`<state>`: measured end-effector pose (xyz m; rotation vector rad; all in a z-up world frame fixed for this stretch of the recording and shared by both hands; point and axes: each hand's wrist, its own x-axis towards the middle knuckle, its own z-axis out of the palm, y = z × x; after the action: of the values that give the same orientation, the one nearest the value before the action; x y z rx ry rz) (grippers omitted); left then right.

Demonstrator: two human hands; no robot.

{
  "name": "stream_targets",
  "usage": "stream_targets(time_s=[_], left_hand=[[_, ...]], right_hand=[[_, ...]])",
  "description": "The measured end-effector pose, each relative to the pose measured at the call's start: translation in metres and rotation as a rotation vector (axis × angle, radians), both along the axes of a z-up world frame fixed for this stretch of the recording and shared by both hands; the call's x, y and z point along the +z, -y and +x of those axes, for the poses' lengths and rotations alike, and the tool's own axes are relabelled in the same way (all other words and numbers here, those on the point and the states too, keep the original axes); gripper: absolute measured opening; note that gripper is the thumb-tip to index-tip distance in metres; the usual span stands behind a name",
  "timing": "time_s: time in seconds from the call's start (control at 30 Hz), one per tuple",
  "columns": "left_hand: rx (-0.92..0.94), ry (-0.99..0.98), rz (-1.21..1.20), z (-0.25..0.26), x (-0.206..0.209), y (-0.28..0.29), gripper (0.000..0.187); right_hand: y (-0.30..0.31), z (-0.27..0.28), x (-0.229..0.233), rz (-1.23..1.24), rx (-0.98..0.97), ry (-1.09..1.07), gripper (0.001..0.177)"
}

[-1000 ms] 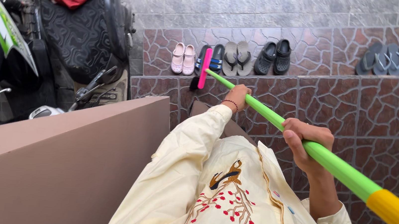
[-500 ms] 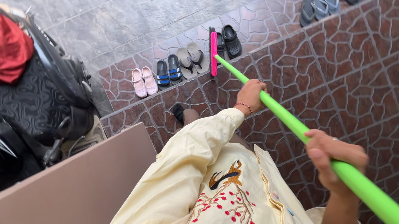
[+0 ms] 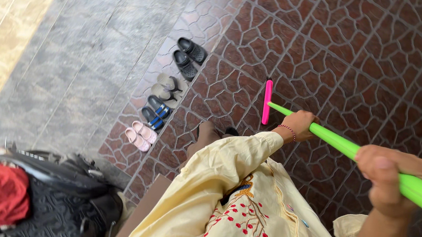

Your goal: The person sweeps a tiled floor using a broom with a green handle and pink bristles. They move around a shoe rack and several pairs of shoes, sweeping debris across the floor.

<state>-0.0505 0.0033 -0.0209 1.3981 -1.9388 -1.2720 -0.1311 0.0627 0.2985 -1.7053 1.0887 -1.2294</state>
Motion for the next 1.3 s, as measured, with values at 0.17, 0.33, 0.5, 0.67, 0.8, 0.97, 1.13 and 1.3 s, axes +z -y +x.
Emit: stream_targets(time_s=[0.17, 0.33, 0.5, 0.67, 0.8, 0.97, 1.13, 1.3], left_hand=[[-0.183, 0.122, 0.064, 0.011, -0.030, -0.017, 0.029], [-0.275, 0.312, 0.115, 0.053, -0.055, -0.030, 0.030], [-0.296, 0.496, 0.177, 0.106, -0.116, -0.034, 0.037], [-0.308, 0.666, 0.249, 0.230, -0.160, -0.024, 0.037], [-0.416, 0.813, 0.253, 0.314, -0.147, -0.020, 0.045], [-0.535, 0.757, 0.128, 0.276, -0.134, -0.005, 0.050], [-0.569, 0.562, 0.066, 0.184, -0.072, -0.001, 0.044], [-0.565, 0.423, -0.029, 0.089, -0.014, -0.003, 0.053]], right_hand=[[-0.022, 0.025, -0.032, -0.032, -0.186, -0.084, 0.037], [-0.044, 0.007, -0.099, 0.000, -0.312, 0.365, 0.049], [-0.060, 0.019, -0.180, -0.005, -0.468, 0.515, 0.052], [-0.082, 0.098, -0.235, 0.165, -0.345, 0.298, 0.047], [-0.092, 0.133, -0.233, 0.442, -0.198, 0.258, 0.034], [-0.068, 0.102, -0.215, 0.310, -0.413, 0.497, 0.047], [-0.069, 0.042, -0.154, 0.135, -0.496, 0.612, 0.049], [-0.072, -0.006, -0.090, -0.009, -0.524, 0.501, 0.051]])
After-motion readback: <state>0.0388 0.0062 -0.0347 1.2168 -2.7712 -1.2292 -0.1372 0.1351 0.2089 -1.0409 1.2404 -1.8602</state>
